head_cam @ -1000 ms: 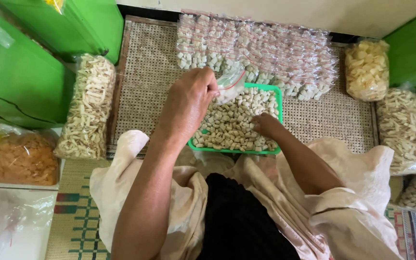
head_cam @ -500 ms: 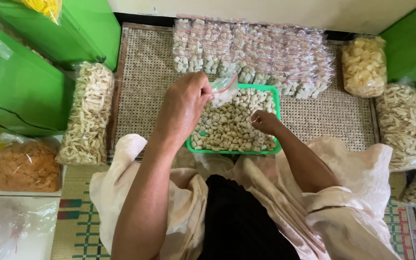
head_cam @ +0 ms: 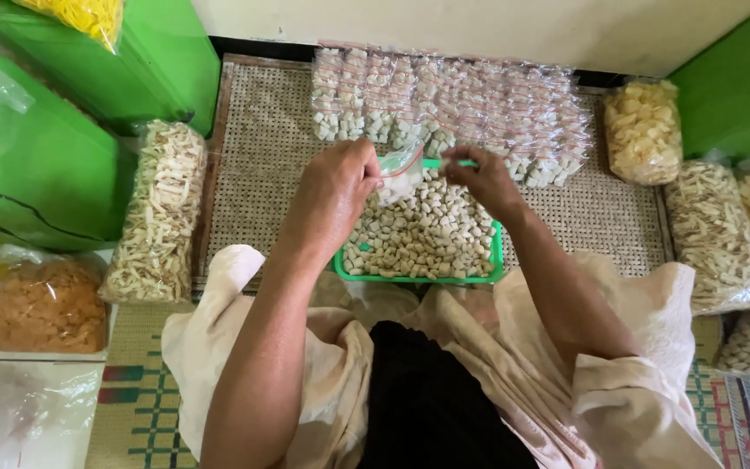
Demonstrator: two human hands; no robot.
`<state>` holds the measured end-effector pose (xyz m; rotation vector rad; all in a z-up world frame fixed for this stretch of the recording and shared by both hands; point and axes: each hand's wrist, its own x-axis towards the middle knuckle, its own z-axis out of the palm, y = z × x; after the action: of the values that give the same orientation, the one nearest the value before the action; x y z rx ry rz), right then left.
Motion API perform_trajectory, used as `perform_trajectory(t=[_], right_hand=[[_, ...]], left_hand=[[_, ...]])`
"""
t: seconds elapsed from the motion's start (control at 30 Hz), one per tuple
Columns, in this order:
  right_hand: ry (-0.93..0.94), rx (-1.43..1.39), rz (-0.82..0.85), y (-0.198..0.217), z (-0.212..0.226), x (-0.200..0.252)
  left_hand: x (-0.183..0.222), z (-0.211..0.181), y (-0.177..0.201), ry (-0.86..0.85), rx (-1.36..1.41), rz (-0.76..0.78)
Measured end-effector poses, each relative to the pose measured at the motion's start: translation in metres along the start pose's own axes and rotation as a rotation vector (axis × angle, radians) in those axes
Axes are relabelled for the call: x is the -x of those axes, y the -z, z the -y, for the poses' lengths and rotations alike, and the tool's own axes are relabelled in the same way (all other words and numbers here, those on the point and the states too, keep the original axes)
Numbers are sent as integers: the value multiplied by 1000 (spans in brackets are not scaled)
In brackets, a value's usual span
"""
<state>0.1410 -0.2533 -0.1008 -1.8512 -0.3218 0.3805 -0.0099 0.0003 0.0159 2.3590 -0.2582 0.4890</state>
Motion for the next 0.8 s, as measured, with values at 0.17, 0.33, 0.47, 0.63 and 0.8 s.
perform_trajectory(t=[0.17,0.33,0.47,0.63,0.8], right_hand=[[360,-115,28,-6,92,22],[654,295,45,-9,138,34],[785,536,165,-14,156,39],[818,657,264,-20,161,43],[877,931,237,-28,175,58]], left_hand=[[1,2,-5,0,23,18],[-1,14,-21,-28,0,25],[1,20,-26,-23,42,37],[1,18,-26,-34,28,50],[1,11,-20,-3,-31,77]])
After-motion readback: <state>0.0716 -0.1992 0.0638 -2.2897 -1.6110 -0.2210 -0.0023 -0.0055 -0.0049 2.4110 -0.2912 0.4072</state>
